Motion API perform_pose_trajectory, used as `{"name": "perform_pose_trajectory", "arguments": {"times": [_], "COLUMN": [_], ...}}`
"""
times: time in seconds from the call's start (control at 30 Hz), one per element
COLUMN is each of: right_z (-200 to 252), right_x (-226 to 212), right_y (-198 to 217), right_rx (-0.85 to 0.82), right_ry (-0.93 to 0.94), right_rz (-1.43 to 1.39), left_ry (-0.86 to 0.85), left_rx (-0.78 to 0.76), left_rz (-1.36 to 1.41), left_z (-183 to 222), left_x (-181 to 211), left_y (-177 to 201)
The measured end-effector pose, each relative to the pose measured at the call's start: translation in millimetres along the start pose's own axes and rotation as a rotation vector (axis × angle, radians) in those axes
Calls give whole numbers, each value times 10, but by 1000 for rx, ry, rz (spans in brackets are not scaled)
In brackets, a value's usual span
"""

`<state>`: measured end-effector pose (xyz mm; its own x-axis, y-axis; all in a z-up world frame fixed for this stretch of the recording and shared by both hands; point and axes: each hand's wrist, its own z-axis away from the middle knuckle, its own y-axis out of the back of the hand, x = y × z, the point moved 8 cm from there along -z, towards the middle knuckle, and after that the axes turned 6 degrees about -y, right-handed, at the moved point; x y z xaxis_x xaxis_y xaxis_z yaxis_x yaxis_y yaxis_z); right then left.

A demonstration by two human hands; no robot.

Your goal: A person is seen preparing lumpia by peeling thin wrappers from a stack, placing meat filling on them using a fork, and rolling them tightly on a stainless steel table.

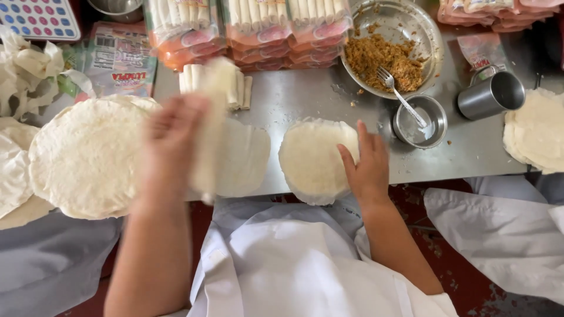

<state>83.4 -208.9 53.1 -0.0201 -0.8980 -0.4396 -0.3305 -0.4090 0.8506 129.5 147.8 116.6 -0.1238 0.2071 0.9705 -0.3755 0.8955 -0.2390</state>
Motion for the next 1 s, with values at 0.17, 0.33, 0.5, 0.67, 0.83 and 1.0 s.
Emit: {"name": "perform_pose_trajectory", "arguments": {"times": [0.17, 0.33, 0.5, 0.67, 0.83, 1.0], "right_z": [310, 607, 660, 754, 795, 732], "right_x": [-49, 297, 365, 320, 365, 135], "right_y": [-255, -647, -635, -519, -530, -315], "right_rx": [-179, -232, -163, -223, -223, -168], "right_ry": [-176, -611, -646, -554, -505, -488], "right_rz": [-605, -1277, -1348, -1140, -1050, -1124], "left_ry": [18, 122, 118, 268, 314, 238], "left_rx": [-581, -641, -650, -563, -571, -608], "left_rz": [-26, -137, -257, -55, 69, 69], "left_z": [711, 1225, 1262, 1236, 1291, 1349], "left_x": [-1771, -2198, -1939, -2017, -2096, -1881], "left_y": [-958, -1129, -1096, -1119, -1160, -1167]}}
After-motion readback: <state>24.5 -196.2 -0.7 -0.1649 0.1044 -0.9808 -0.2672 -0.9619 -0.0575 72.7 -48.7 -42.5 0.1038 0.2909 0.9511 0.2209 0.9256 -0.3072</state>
